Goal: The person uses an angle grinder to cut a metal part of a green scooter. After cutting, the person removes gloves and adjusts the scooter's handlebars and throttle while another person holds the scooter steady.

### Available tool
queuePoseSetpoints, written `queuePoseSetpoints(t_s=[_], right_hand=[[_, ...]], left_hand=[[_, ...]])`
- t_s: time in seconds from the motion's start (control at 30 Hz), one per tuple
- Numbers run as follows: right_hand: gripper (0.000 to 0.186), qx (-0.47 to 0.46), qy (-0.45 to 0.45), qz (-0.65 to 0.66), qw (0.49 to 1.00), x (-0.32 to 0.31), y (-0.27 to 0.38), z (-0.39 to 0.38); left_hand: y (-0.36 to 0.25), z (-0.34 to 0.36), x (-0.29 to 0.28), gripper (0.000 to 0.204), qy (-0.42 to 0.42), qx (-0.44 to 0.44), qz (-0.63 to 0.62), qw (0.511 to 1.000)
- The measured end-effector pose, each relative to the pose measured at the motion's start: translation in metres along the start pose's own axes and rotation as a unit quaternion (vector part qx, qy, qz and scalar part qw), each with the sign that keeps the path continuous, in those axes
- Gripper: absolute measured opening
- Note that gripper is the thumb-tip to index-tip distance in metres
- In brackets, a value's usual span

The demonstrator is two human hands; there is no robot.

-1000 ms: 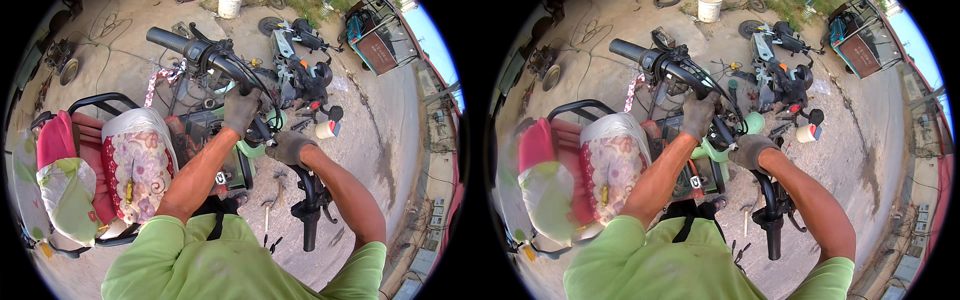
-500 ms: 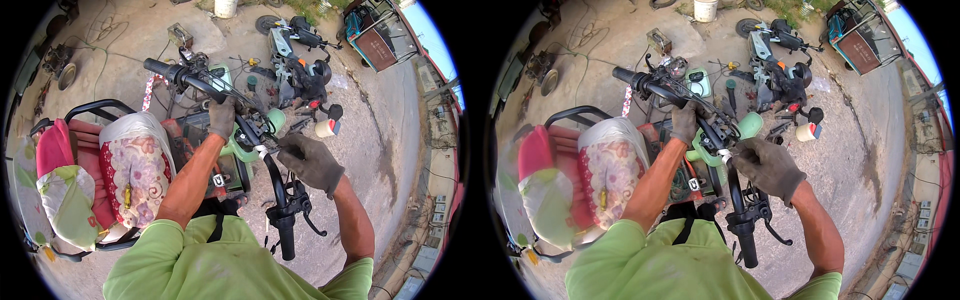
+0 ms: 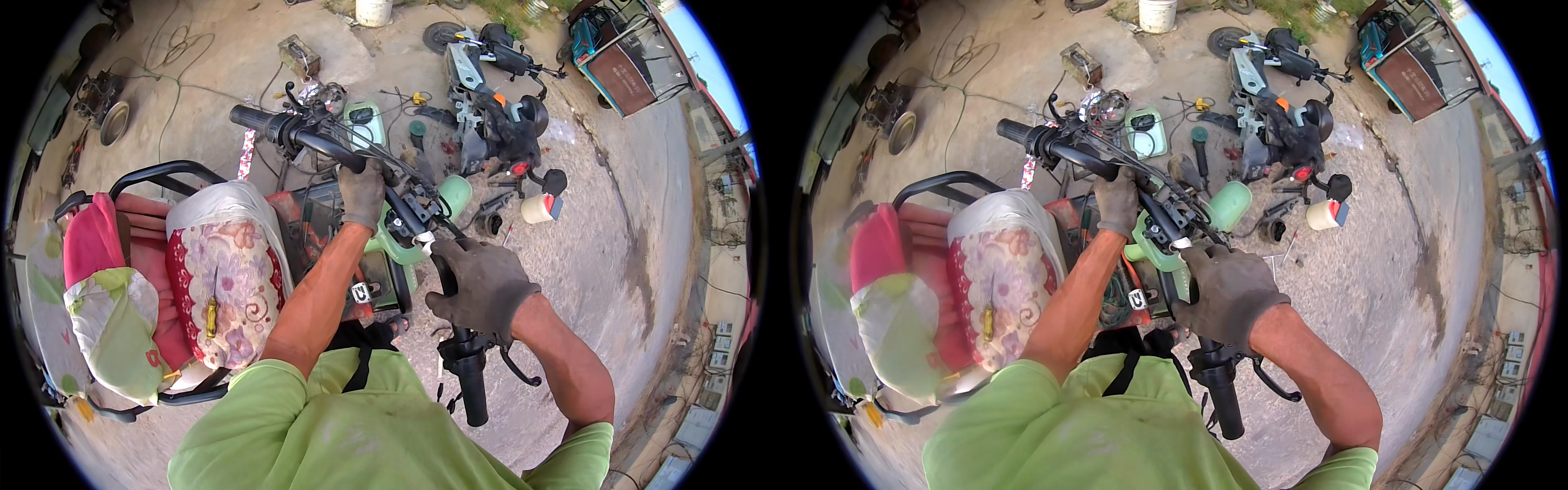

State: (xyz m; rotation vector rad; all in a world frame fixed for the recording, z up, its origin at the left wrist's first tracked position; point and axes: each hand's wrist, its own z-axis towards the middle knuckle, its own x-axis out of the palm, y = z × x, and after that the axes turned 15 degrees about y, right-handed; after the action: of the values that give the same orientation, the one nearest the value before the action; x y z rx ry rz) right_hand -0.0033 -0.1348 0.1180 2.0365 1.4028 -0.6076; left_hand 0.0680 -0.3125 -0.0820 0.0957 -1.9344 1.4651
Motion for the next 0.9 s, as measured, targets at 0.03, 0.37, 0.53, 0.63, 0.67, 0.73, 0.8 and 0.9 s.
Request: queuePoseSetpoints(t_s=[0.03,0.37,0.53,0.63,0.67,0.73,0.8,0.9], right_hand=[[0.067,0.008,0.025,-0.015,1.0,-0.006,0.002,0.004],[0.064,0.014,0.065,-0.101,0.993,-0.004,0.014,-0.006],[0.068,-0.043,-0.098,-0.13,0.986,0.007,0.014,-0.027],[0.066,-0.063,-0.137,-0.113,0.982,0.018,0.006,-0.027],[0.064,-0.049,-0.108,-0.114,0.986,0.016,0.008,-0.027],[0.062,-0.023,-0.049,-0.114,0.992,0.01,0.012,-0.022],[0.06,-0.019,-0.042,-0.117,0.992,0.008,0.013,-0.018],[0.057,-0.006,-0.033,-0.126,0.991,0.008,0.02,-0.011]], left_hand=[[0.002,0.0,-0.002,0.021,0.01,0.006,-0.007,1.0],[0.01,0.002,-0.014,0.021,0.0,0.02,0.178,0.984],[0.011,0.005,-0.023,0.015,0.016,0.032,0.239,0.97],[0.026,0.014,-0.028,0.016,0.016,0.06,0.269,0.961],[0.029,0.016,-0.03,0.017,0.028,0.046,0.249,0.967],[0.028,0.017,-0.036,0.019,0.051,0.014,0.21,0.976],[0.023,0.015,-0.038,0.022,0.098,0.003,0.165,0.981],[0.006,0.011,-0.032,0.023,0.13,-0.027,0.081,0.988]])
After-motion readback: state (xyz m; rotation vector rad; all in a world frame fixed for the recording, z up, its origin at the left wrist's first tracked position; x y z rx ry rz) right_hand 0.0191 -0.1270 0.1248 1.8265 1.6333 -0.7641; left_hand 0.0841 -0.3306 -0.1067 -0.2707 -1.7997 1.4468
